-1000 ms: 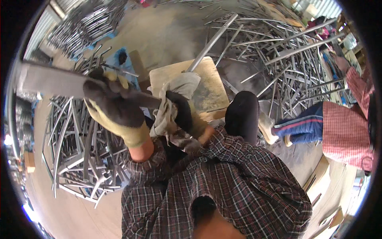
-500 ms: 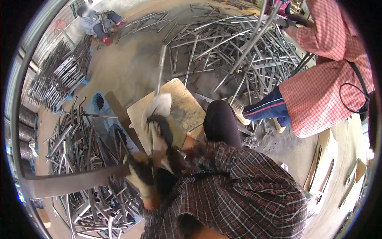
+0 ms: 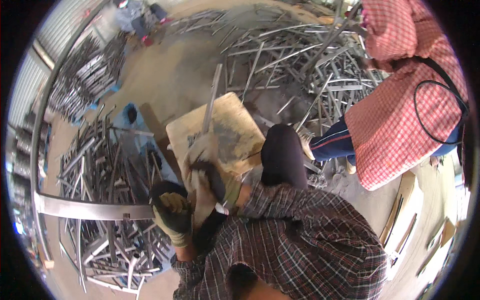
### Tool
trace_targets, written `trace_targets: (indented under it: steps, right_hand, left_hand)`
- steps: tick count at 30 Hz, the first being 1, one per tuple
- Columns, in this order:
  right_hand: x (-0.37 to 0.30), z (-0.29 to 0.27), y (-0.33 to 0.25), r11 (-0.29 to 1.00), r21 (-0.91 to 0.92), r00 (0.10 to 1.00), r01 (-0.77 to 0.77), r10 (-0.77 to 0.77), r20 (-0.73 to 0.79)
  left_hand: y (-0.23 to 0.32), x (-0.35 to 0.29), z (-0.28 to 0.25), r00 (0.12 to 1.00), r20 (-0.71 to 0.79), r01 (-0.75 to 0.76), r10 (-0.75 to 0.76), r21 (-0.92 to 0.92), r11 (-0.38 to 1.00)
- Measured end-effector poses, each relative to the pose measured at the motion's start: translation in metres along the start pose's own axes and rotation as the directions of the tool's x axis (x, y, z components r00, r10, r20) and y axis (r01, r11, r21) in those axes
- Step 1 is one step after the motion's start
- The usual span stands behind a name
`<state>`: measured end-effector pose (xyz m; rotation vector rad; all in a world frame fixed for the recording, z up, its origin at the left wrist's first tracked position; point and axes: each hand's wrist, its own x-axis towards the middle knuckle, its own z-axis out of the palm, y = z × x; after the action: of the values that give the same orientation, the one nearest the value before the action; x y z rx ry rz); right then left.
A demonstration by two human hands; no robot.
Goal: Cleaning and polishing metal T-joint components using an abrasive pad and a cloth.
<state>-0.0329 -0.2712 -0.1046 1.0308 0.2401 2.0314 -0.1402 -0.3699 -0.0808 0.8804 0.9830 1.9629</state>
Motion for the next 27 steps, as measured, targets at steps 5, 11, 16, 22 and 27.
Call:
trace_targets:
  steps: [5, 11, 16, 22, 27]
  right_hand:
    - [0.057, 0.039, -0.138, 0.338, -0.823, 0.886, -0.456, 0.262, -0.383]
    - [0.08, 0.011, -0.196, 0.393, -0.904, 0.799, -0.168, -0.483, -0.358]
    - [0.075, 0.023, -0.175, 0.347, -0.861, 0.696, -0.372, -0.51, -0.506]
    - [0.068, 0.023, -0.224, -0.39, -0.893, 0.951, -0.223, -0.287, -0.113]
    - [0.074, 0.024, -0.242, -0.858, -0.429, 0.844, -0.283, -0.435, 0.314]
  left_hand:
    - [0.048, -0.039, -0.059, 0.967, 0.253, 0.019, -0.016, -0.012, 1.0]
    - [0.047, -0.048, -0.099, 0.969, 0.244, -0.075, 0.031, 0.174, 0.982]
    - [0.077, -0.047, -0.093, 0.979, 0.199, -0.075, 0.044, 0.149, 0.986]
    - [0.069, -0.046, -0.099, 0.983, 0.099, 0.161, -0.157, -0.035, 0.986]
    - [0.079, -0.042, -0.118, 0.994, 0.108, 0.037, -0.031, -0.053, 0.998]
